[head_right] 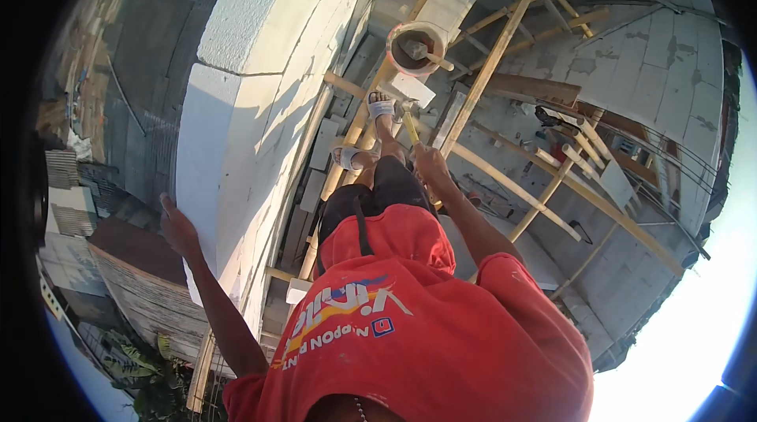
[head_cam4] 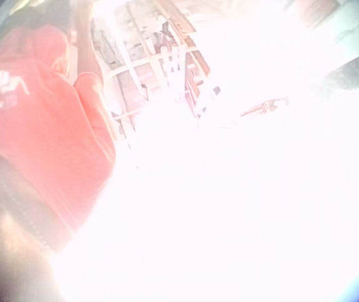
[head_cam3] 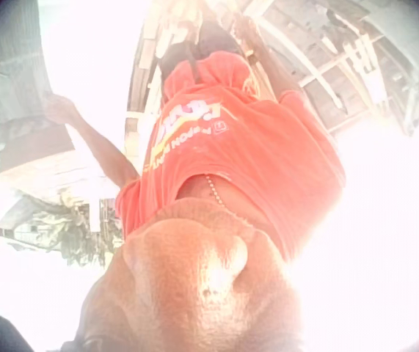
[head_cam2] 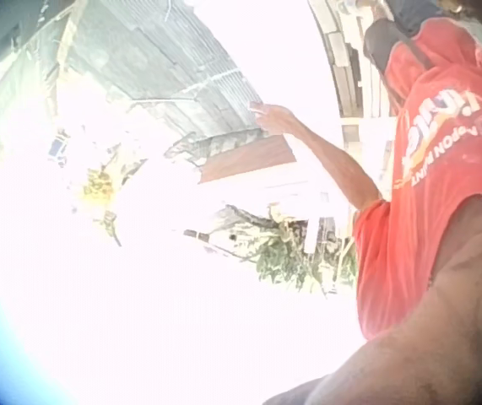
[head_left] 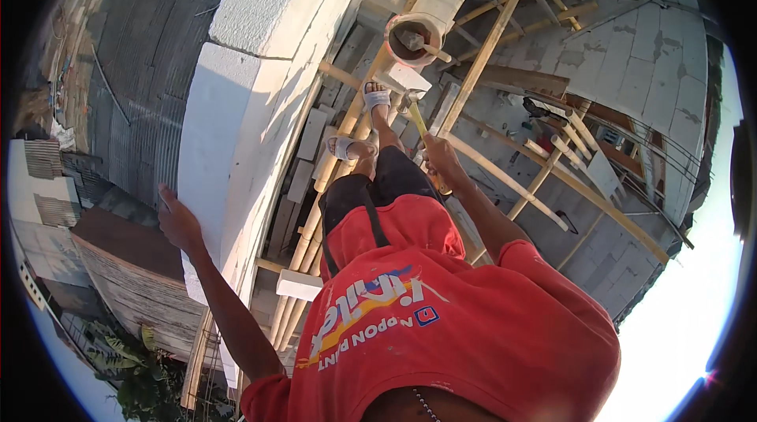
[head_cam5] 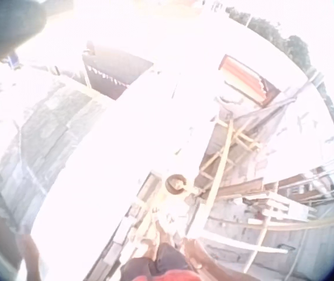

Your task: The person spreads mortar on a wall edge using a trowel, sets a concrete block on the mortar, taps the block with a hammer, and applies additional mortar to the block with the trowel.

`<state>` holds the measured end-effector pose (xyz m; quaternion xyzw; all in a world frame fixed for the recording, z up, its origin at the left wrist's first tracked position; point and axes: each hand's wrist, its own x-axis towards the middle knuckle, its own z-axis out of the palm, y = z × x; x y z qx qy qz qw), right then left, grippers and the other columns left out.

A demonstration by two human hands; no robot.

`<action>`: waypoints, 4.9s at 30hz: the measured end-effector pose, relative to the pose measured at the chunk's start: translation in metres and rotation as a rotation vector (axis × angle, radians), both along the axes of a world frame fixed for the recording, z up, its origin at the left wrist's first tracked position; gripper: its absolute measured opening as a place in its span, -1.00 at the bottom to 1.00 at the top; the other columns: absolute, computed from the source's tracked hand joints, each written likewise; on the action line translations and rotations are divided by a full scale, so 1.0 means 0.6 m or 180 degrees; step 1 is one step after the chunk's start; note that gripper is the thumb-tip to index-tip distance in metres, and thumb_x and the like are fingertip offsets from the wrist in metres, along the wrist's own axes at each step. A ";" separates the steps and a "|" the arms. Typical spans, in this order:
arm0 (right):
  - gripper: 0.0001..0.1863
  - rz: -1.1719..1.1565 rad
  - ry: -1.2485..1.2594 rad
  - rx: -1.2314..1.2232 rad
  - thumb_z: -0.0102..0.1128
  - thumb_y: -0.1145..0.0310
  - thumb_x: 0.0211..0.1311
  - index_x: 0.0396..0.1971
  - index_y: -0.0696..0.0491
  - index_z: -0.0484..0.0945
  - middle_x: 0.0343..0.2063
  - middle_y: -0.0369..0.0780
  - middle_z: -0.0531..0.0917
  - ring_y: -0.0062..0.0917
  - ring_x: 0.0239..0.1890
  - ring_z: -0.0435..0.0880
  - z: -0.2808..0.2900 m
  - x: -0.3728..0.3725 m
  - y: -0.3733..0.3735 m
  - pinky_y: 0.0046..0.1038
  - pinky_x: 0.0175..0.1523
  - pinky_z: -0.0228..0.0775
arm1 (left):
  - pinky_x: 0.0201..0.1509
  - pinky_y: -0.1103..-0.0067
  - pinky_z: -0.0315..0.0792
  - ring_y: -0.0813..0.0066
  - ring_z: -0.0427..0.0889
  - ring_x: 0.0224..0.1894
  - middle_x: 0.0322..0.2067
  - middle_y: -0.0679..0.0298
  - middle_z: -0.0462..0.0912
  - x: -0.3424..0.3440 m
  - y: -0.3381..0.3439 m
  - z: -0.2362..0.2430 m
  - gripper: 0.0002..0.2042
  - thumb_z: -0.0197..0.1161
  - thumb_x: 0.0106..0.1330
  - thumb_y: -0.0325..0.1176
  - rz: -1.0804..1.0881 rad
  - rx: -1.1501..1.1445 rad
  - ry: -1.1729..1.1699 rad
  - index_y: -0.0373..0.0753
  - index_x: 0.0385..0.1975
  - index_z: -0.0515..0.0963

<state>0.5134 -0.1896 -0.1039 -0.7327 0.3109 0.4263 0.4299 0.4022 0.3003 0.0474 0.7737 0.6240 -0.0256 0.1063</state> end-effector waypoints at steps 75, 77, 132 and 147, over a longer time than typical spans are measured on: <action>0.02 -0.0469 0.0541 0.1710 0.43 0.00 0.16 0.45 -0.07 -0.08 0.31 -0.07 0.33 -0.17 0.15 0.60 0.179 0.100 -0.131 -0.09 -0.03 0.68 | -0.32 0.45 0.40 0.45 0.51 -0.47 -0.55 0.24 0.51 0.161 -0.453 -0.195 -0.65 0.24 0.24 -0.16 -0.1441 -0.3531 -0.0453 -0.37 -0.21 0.53; -0.16 -0.0640 0.0532 0.1376 0.34 0.07 0.25 0.38 -0.08 0.02 0.24 -0.06 0.40 -0.19 0.08 0.65 0.183 0.088 -0.124 -0.10 -0.08 0.71 | -0.32 0.43 0.40 0.41 0.51 -0.47 -0.55 0.22 0.51 0.168 -0.447 -0.163 -0.64 0.24 0.24 -0.16 -0.1602 -0.3462 -0.0539 -0.38 -0.19 0.52; -0.58 0.3380 -0.1733 -0.0681 0.40 0.02 0.14 -0.35 0.14 0.71 -0.57 -0.15 0.67 -0.50 -0.49 0.64 0.332 0.262 0.040 -0.39 -0.31 0.45 | -0.11 0.46 0.59 0.39 0.48 0.01 -0.07 0.11 0.38 0.093 -0.382 -0.071 0.01 0.56 0.02 0.14 -0.1383 -0.4863 -0.1949 -0.39 0.27 0.12; -0.51 0.3419 -0.0068 -0.0244 0.36 0.25 0.16 -0.14 0.18 0.26 -0.43 -0.04 0.61 -0.38 -0.60 0.63 0.240 0.149 -0.017 -0.34 -0.47 0.43 | -0.30 0.57 0.46 0.55 0.45 -0.34 -0.32 0.29 0.32 0.045 -0.436 -0.167 -0.49 0.35 0.14 -0.47 -0.0095 -0.3582 -0.2293 -0.33 0.02 0.21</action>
